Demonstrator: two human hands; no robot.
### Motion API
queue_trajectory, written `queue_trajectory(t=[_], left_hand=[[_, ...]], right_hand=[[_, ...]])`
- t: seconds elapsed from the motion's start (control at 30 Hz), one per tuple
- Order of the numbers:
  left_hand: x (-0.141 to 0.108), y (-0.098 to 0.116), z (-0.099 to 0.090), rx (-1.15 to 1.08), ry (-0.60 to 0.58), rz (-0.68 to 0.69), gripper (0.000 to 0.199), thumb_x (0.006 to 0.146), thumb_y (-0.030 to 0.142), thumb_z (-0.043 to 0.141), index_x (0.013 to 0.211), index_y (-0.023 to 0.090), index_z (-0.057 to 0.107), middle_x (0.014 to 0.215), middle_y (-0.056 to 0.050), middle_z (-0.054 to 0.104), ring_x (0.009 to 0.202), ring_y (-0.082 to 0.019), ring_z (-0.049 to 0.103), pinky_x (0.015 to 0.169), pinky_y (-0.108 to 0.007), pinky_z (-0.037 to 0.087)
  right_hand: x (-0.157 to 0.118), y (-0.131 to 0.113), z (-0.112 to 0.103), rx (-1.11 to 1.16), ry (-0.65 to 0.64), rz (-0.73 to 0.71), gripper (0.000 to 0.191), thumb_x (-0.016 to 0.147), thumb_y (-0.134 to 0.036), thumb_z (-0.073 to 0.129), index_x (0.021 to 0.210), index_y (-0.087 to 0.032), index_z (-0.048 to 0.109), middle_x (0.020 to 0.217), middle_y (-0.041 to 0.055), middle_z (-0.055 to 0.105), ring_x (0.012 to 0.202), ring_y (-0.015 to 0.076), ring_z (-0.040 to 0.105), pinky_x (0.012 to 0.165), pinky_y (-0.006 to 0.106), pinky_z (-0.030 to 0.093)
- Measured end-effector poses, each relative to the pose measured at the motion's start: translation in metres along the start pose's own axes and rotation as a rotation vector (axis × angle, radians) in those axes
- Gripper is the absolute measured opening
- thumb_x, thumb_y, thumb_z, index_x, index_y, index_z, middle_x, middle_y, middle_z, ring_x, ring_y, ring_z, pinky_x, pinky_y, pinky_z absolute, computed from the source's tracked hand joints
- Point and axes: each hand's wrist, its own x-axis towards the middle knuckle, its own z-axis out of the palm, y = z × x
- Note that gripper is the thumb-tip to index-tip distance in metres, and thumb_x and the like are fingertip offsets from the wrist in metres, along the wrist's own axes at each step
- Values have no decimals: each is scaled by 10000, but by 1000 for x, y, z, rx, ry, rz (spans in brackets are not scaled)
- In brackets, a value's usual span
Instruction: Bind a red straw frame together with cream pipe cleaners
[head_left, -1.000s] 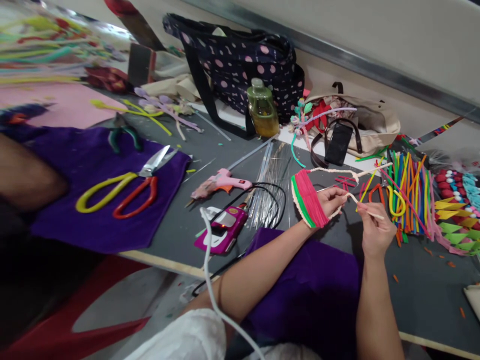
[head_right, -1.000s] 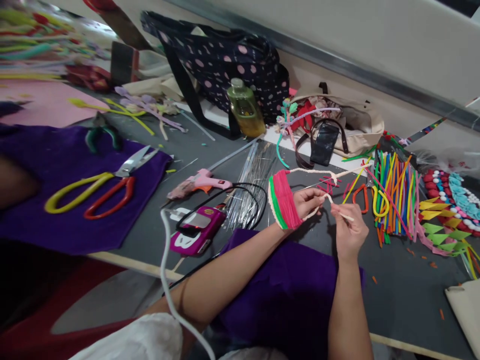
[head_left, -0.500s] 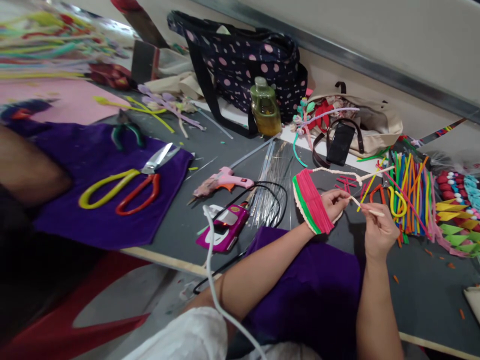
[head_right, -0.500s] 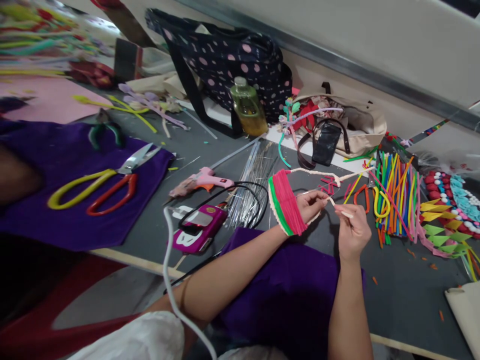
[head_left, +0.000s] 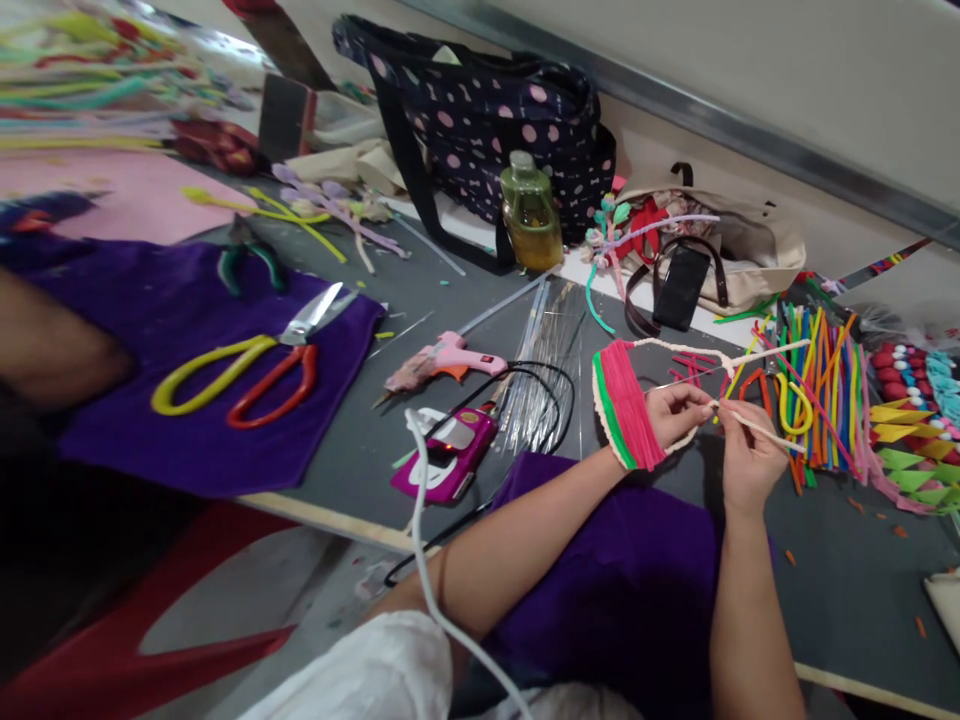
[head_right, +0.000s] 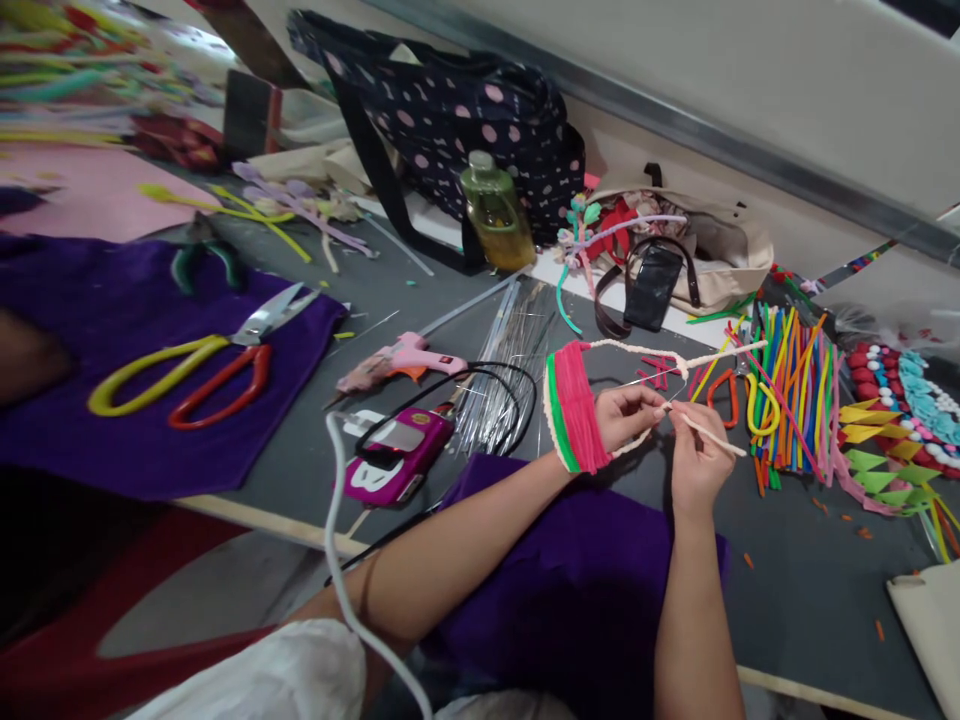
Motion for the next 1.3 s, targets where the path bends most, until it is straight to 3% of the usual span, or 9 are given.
queue_trajectory(t=[0.2,0.3,0.4,0.57,0.73,1.07,1.3], left_hand=[[-1,-6,1,134,142,119,329,721,441,701,744,117,649,593,5,550,552,-88,472,542,-216,361],[-1,-7,2,176,137,158,293,739,414,684,729,123,656,607,-4,564,579,-100,492,563,-221,378],[-1,-5,2,219,108,172,254,753,381,672,737,127,666,630,-12,585,597,-105,508,578,-223,388],[-4,1,2,288,50,176,208,757,336,669,731,130,674,665,-22,612,641,-117,540,615,-228,405],[-7,2,4,236,-97,174,192,784,310,632,723,132,665,680,-28,624,665,-126,563,648,-237,425],[-9,-8,9,92,-147,59,288,703,403,732,729,120,679,722,-39,633,678,-120,558,659,-239,444],[-7,6,1,-85,-285,-156,319,664,388,778,769,101,685,699,-55,676,616,-110,592,632,-237,469]], right_hand=[[-3,1,2,-125,-53,-249,100,843,-199,615,819,-211,712,773,37,707,748,165,663,740,322,539],[-3,0,0,-136,-57,-256,100,843,-192,614,815,-214,708,770,36,709,751,166,664,745,321,533],[-2,1,0,-45,-26,-96,86,812,-259,655,767,-202,700,738,28,691,713,170,646,707,322,521],[1,5,0,271,-48,415,209,681,-337,760,712,-177,630,613,-35,600,531,100,521,516,226,418],[4,6,-1,606,-139,752,337,615,-316,800,837,-195,578,621,-77,552,493,59,476,482,181,366],[4,1,0,778,-60,849,300,595,-164,734,886,-195,669,751,-36,634,564,71,537,480,173,405],[7,7,-11,937,-286,931,294,670,-229,758,949,-222,666,673,-63,519,508,50,452,429,160,395]])
